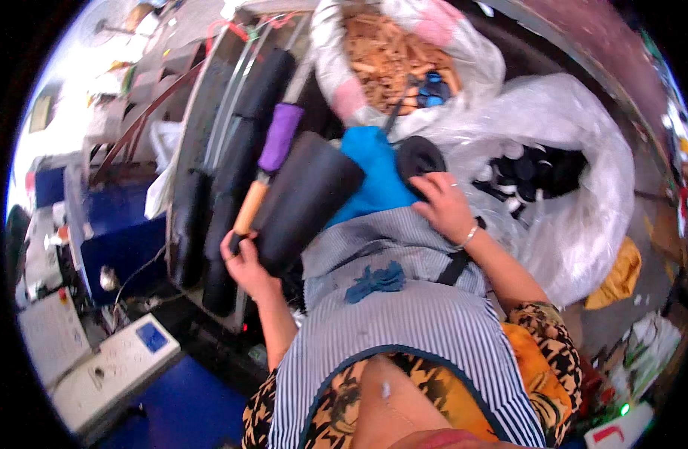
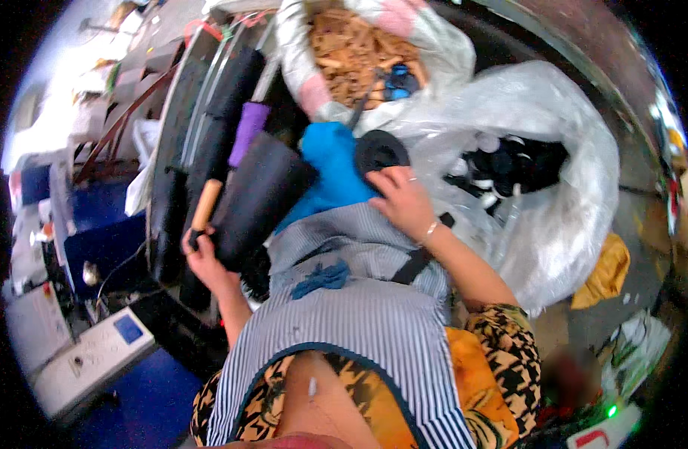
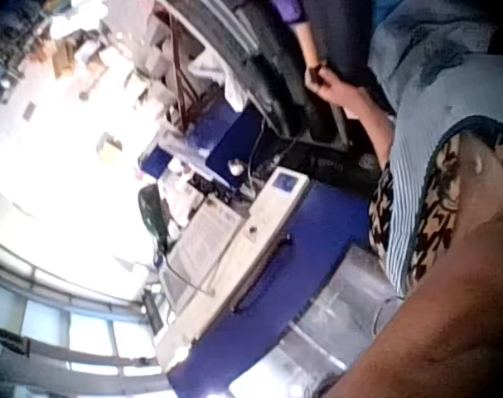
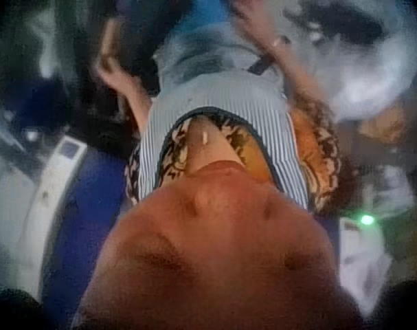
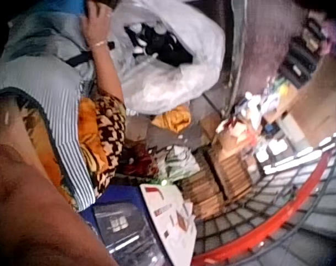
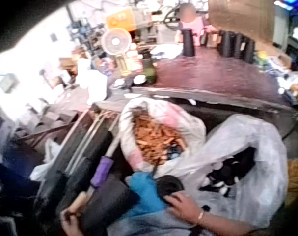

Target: The person inserts wooden handles into the side of black flasks and attaches circular black caps to the base of the flasks.

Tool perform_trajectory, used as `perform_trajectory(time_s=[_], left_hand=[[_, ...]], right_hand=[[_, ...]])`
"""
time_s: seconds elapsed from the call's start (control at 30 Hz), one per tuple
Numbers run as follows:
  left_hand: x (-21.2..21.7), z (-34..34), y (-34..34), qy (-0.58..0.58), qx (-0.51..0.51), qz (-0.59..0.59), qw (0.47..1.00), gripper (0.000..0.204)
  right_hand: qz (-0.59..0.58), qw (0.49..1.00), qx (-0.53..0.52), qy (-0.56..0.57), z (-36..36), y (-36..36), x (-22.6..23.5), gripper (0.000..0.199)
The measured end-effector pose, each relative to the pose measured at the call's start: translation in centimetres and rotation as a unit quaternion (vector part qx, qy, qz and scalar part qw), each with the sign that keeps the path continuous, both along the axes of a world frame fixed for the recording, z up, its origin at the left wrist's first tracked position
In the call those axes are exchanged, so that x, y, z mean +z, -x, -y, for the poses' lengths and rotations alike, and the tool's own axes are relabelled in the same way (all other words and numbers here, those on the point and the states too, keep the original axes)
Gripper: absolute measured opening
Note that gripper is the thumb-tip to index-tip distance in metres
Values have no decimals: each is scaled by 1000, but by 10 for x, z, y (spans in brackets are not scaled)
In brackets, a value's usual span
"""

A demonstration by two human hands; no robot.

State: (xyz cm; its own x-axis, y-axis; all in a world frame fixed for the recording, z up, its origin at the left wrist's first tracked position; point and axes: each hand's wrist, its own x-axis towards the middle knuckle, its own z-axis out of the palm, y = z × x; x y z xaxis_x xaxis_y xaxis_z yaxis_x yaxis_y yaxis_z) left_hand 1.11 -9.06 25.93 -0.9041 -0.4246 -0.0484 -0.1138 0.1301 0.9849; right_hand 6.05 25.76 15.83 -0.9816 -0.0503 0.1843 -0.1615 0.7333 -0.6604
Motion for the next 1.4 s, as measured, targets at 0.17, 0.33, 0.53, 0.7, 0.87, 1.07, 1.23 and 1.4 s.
perform_trajectory(time_s=[0.17,0.33,0.53,0.7,0.87,1.07,1.23,1.4], left_hand=[[4,-8,-5,-82,-14,-5,997,26],[1,-8,-5,-85,-71,-26,994,31],[12,-23,-2,-145,-114,-14,983,33],[23,-22,19,-241,-155,-12,958,34],[33,-11,40,-309,-191,262,894,28],[54,-10,54,-327,-208,451,804,29],[59,-20,51,-200,-217,166,941,26],[112,-71,7,537,-441,-387,606,17]], right_hand=[[53,996,-56,42,5,22,-16,43],[6,997,-10,-82,9,36,-4,45],[32,933,27,357,24,60,69,43],[-93,930,40,353,30,47,108,48],[-235,922,121,281,19,35,122,50],[-314,871,221,306,27,21,134,48],[-204,923,83,315,15,37,109,51],[227,488,-71,840,22,65,61,44]])
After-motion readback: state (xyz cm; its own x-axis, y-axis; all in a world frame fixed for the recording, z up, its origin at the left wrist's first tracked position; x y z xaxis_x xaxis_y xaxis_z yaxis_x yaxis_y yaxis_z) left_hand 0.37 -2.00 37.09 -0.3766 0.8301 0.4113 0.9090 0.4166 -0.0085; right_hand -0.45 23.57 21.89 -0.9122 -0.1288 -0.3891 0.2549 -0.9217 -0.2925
